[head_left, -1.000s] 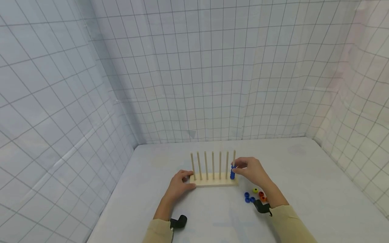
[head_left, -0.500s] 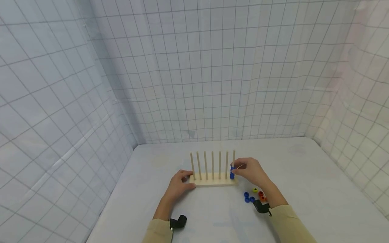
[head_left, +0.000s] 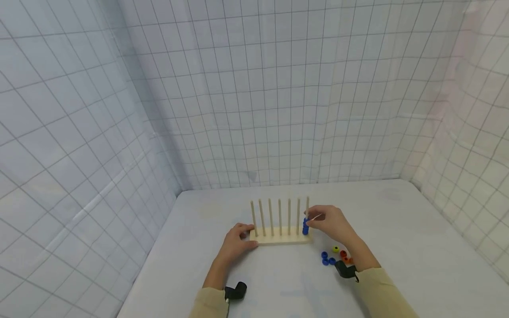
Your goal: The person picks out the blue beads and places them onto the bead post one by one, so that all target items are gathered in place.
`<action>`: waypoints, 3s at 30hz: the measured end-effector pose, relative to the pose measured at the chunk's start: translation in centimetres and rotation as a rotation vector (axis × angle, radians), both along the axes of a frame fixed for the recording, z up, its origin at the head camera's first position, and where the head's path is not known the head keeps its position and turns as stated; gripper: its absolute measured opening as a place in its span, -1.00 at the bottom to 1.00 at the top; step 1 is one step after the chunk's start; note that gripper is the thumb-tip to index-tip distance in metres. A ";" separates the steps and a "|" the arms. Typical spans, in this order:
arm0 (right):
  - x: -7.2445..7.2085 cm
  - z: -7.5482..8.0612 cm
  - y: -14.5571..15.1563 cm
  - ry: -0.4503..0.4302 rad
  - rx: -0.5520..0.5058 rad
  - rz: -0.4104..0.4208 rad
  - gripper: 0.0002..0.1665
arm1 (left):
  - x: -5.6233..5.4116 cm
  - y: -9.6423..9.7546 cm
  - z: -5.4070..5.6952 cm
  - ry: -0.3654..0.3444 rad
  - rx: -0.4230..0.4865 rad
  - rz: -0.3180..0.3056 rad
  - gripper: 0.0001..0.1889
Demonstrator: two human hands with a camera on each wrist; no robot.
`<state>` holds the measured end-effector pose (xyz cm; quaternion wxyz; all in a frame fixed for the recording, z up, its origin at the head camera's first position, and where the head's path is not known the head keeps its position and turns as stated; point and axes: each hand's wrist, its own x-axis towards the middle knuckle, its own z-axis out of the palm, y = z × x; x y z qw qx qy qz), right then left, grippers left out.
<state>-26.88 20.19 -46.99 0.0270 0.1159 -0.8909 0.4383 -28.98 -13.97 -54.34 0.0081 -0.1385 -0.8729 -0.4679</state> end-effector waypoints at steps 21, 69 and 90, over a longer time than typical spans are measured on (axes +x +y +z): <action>2.0 0.7 2.3 0.048 0.228 0.001 -0.67 | 0.2 0.3 0.8 0.021 0.006 -0.006 -0.43; 3.5 -2.5 3.5 0.063 0.350 0.225 -0.76 | 0.3 0.3 0.3 0.011 0.000 -0.004 -0.42; 2.7 -3.2 3.1 0.071 0.424 0.240 -0.75 | 0.4 0.3 0.2 0.001 0.016 0.005 -0.40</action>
